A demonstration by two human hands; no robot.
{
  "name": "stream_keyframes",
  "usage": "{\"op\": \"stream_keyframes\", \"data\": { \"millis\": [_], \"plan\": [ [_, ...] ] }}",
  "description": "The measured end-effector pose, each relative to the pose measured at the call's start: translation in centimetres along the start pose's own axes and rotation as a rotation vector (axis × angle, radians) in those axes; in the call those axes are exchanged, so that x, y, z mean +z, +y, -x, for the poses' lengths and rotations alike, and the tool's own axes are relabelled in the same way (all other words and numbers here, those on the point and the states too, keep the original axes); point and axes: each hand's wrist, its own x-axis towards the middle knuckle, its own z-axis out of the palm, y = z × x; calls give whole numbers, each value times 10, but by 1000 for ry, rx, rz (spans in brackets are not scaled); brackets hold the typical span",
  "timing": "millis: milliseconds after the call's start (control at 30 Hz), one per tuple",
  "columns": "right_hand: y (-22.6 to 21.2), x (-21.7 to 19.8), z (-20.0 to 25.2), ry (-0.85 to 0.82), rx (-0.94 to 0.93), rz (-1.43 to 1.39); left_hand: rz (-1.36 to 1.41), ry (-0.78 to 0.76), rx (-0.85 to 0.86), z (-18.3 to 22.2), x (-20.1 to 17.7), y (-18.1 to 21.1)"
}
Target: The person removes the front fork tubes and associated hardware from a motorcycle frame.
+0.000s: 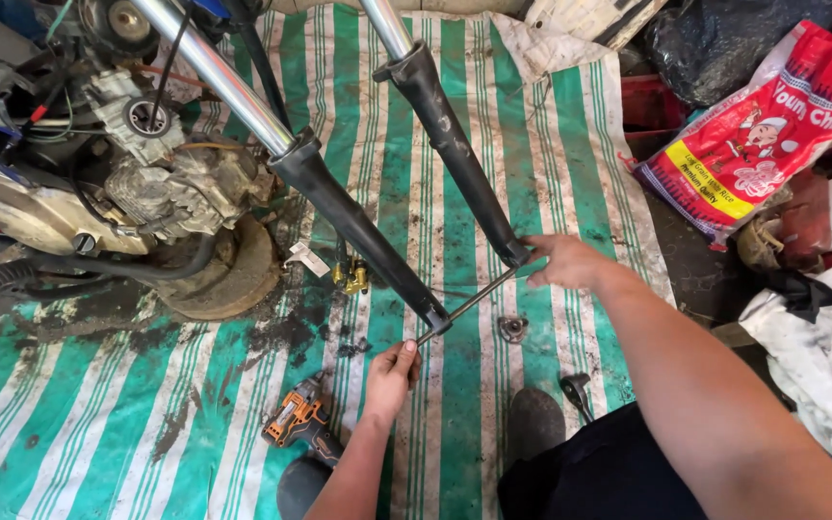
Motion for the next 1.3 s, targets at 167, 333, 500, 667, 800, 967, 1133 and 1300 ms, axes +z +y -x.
{"op": "stream_keyframes", "data": {
  "millis": [167,333,500,667,800,967,1133,1300],
  "plan": [
    [-24,-1,-4,-70,77,115,41,-15,3,-5,4,-5],
    [47,34,-40,-247,246,225,45,-47,7,-6,3,-5],
    [47,26,-35,-264,328,46,42,-44,-8,-6,13,-8],
    [20,12,-26,-138,224,32,17,-125,-1,1,16,5],
    [-32,-7,8,0,133,-230,37,-133,7,3,18,14],
    [-16,2,-7,32,95,-229,73,-100,9,1,14,8],
    [-6,29,-29,45,100,-98,133,-42,-19,-5,5,1],
    [20,40,-46,74,38,-378,171,-95,-20,-11,-4,-3]
  ]
}}
